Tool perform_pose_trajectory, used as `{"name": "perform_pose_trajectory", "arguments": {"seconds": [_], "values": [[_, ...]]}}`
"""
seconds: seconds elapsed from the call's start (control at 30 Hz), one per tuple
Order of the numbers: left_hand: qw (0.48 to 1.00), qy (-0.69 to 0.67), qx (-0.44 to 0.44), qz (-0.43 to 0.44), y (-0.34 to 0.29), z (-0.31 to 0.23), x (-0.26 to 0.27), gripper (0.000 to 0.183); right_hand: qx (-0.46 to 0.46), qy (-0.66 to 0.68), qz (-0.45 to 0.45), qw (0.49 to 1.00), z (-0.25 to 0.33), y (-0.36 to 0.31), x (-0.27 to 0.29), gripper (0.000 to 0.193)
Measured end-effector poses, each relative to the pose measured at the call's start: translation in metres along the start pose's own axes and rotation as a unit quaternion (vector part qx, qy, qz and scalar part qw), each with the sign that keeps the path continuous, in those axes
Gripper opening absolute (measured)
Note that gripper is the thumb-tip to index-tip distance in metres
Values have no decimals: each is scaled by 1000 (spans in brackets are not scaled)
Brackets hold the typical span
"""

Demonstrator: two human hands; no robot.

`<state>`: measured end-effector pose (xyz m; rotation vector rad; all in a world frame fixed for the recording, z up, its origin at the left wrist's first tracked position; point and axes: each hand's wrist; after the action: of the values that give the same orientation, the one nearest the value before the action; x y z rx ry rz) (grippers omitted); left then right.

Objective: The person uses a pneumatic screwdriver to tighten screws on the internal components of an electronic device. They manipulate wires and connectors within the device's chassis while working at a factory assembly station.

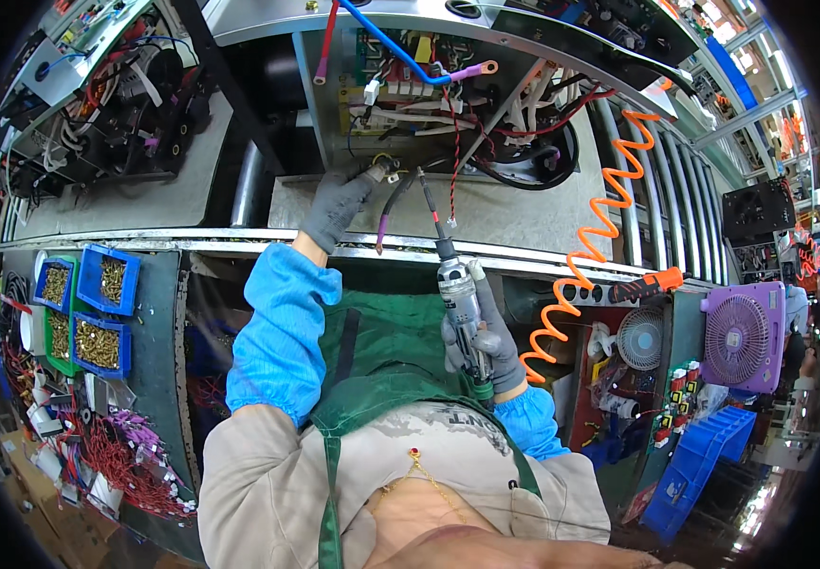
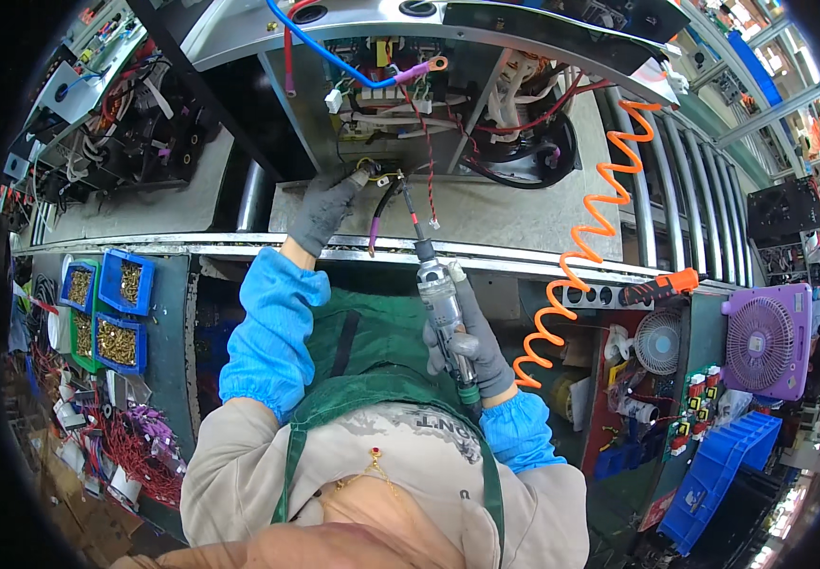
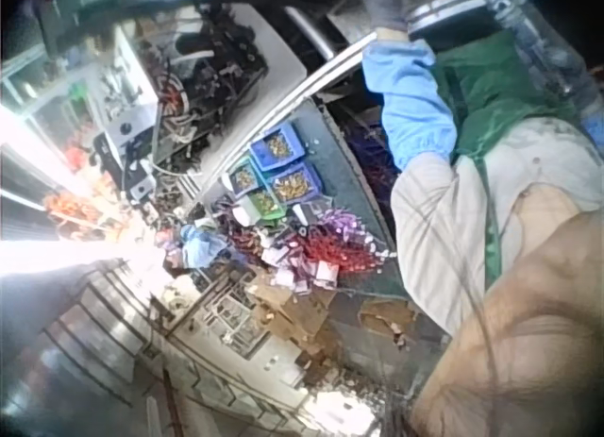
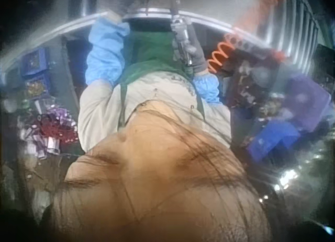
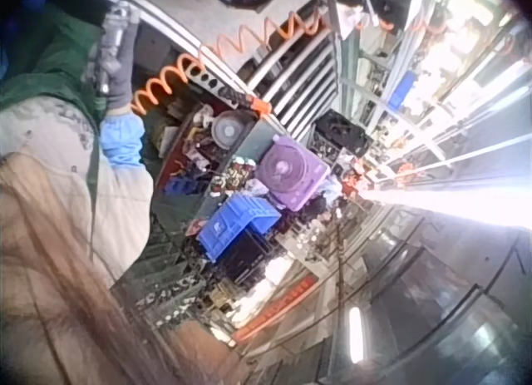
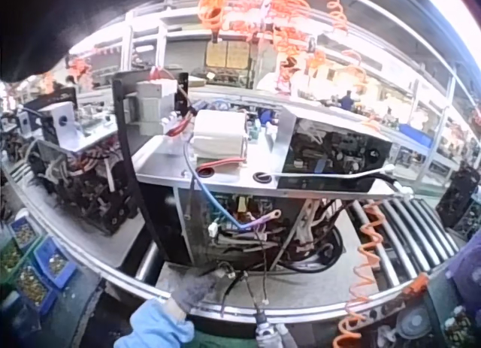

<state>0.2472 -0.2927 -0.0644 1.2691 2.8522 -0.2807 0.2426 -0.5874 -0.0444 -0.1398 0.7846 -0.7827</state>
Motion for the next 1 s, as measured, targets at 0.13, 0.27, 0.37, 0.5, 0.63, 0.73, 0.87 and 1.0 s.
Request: {"name": "perform_pose_trajectory", "arguments": {"seconds": [0.13,0.27,0.37,0.5,0.63,0.73,0.87,1.0], "values": [[998,-56,-1,-3,-2,-2,4,31,-11,47,50,998,-7,6,1,111],[998,-30,-53,-15,-1,-10,4,27,-10,33,42,999,-6,7,-4,111],[996,33,-75,-45,-3,-15,2,26,-3,-19,29,999,-1,10,-11,112],[997,5,-50,-58,0,-8,0,25,-1,-93,17,996,5,20,-19,113],[997,36,-32,-60,6,-6,2,25,5,-96,0,995,4,26,-25,111],[988,76,-100,-90,13,1,5,25,4,-94,-7,996,6,28,-31,109],[961,177,-175,-123,17,3,8,31,-16,-112,-6,994,5,31,-29,107],[953,198,-190,-124,15,-1,7,34,-23,-119,-13,992,6,36,-29,106]]}}
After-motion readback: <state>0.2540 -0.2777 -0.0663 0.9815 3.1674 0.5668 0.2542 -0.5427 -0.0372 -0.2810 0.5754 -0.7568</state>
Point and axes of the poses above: each hand's wrist, its own y-axis towards the middle knuckle, its own x-axis out of the back of the hand, z = x × y, and after that the axes turned 11 degrees about -z, right-handed
